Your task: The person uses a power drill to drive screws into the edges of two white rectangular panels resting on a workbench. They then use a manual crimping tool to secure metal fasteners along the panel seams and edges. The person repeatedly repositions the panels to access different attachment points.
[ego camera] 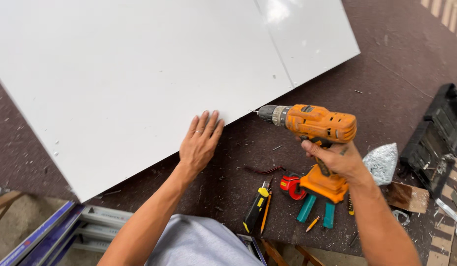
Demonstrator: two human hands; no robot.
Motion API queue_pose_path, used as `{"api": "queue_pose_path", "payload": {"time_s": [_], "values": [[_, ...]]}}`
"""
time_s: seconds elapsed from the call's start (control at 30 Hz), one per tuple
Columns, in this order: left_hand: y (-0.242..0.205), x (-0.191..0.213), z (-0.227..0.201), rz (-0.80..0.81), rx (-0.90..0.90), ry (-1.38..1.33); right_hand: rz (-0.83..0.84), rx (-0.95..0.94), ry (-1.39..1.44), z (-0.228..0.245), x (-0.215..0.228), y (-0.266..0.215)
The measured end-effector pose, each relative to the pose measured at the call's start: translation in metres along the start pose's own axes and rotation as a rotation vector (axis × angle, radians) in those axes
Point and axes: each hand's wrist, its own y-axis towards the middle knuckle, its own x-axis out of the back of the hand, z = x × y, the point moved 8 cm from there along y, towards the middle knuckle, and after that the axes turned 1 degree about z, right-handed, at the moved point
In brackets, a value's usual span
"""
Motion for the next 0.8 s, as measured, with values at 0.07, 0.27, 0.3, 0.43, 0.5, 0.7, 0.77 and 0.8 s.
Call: {"api": "queue_pose_path", "payload": {"time_s": [0.07, 0.27, 0.3, 0.43, 0.5, 0.7, 0.77, 0.8], "values": [[-0.001, 0.001, 0.0, -0.013, 0.005, 0.001, 0.03, 0.025, -0.116, 0.014, -0.01, 0.013], [0.0, 0.006, -0.003, -0.068, 0.006, -0.061, 0.056, 0.047, -0.254, 0.049, -0.02, 0.036], [-0.001, 0.006, -0.002, -0.076, 0.004, -0.072, 0.081, 0.053, -0.244, 0.055, -0.021, 0.038], [-0.002, 0.008, -0.002, -0.104, 0.007, -0.08, 0.114, 0.089, -0.278, 0.077, -0.019, 0.039], [-0.001, 0.008, -0.003, -0.104, -0.001, -0.09, 0.127, 0.069, -0.284, 0.081, -0.022, 0.04], [-0.002, 0.01, -0.003, -0.121, -0.001, -0.068, 0.13, -0.004, -0.394, 0.083, -0.03, 0.041], [-0.002, 0.01, -0.003, -0.127, 0.003, -0.072, 0.126, -0.003, -0.413, 0.084, -0.031, 0.042], [-0.002, 0.011, -0.003, -0.129, 0.003, -0.076, 0.125, -0.011, -0.42, 0.083, -0.031, 0.042]]}}
